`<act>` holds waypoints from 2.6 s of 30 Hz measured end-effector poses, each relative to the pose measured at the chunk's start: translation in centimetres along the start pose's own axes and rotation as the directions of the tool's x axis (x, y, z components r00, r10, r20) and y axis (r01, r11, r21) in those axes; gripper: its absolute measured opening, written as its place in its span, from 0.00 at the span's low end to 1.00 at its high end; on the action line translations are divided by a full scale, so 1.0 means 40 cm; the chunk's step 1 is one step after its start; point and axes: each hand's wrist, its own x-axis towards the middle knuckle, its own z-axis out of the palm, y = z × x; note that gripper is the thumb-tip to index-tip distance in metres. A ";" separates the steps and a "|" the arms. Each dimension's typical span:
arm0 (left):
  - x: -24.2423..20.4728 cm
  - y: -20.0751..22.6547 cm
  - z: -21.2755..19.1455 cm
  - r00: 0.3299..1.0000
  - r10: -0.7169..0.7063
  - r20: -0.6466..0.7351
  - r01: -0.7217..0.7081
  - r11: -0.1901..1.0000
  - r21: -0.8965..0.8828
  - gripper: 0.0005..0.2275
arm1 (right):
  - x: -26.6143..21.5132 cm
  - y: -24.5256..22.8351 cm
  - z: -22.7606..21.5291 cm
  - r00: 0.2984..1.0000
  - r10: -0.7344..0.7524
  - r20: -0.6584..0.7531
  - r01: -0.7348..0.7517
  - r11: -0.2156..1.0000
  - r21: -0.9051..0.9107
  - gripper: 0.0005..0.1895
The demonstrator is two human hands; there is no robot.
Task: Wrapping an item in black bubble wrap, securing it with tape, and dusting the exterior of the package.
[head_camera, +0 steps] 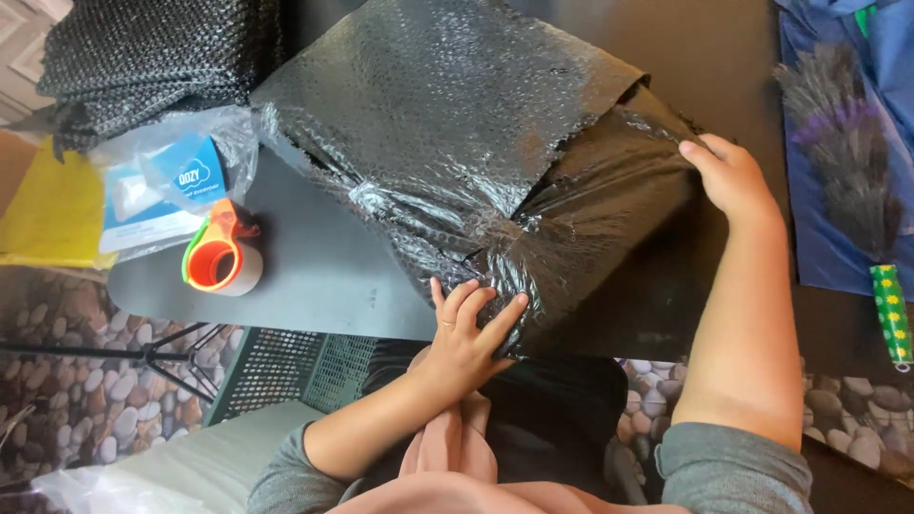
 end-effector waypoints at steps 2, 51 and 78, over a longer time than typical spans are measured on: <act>-0.009 -0.039 -0.004 0.999 0.032 -0.023 -0.033 0.999 -0.023 0.55 | -0.032 -0.001 -0.009 1.000 0.024 0.000 -0.024 1.000 0.001 0.25; -0.080 -0.590 -0.203 0.767 -0.641 -0.021 0.641 0.766 0.049 0.46 | -0.192 0.175 0.166 0.859 -0.284 -0.425 0.307 0.952 -0.016 0.15; -0.058 -0.208 0.012 0.991 -0.041 0.128 0.038 0.999 0.021 0.24 | -0.430 -0.067 0.382 0.576 -0.810 0.110 0.814 0.556 -0.167 0.19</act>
